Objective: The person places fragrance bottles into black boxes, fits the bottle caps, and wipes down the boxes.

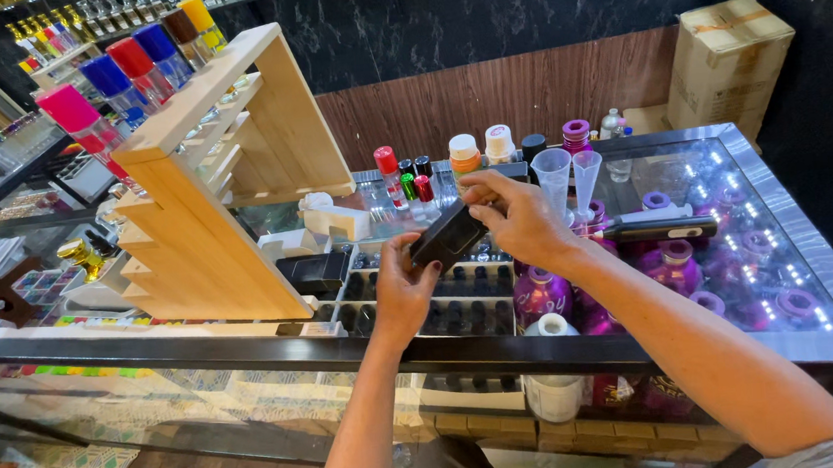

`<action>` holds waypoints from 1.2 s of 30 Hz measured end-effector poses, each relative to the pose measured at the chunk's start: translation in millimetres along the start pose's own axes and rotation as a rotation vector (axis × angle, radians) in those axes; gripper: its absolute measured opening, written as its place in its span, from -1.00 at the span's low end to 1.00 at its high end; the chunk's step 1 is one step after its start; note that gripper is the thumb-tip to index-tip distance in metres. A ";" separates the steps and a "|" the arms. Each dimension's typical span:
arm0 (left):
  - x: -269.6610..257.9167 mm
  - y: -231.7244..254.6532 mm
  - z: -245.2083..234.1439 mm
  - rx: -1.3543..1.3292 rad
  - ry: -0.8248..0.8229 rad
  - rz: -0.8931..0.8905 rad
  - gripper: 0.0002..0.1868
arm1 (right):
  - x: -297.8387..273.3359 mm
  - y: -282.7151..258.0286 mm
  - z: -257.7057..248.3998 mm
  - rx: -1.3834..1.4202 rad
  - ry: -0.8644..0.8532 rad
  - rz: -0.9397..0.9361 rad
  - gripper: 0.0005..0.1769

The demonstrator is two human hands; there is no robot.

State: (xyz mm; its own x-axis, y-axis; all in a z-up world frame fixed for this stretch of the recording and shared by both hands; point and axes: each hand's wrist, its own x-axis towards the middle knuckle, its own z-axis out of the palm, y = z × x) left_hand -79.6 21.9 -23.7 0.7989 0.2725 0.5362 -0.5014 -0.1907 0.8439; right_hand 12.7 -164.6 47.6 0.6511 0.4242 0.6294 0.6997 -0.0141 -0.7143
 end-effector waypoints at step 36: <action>1.8 0.9 4.4 -0.011 0.153 0.012 -0.50 | -22.3 42.1 15.6 0.117 -0.024 0.113 -0.49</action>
State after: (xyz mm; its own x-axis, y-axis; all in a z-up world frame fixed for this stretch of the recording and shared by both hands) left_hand -77.2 18.1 -22.1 0.7329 0.4111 0.5421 -0.5151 -0.1852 0.8369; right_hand 23.1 -160.6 -1.2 0.7154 0.4476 0.5365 0.5825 0.0421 -0.8118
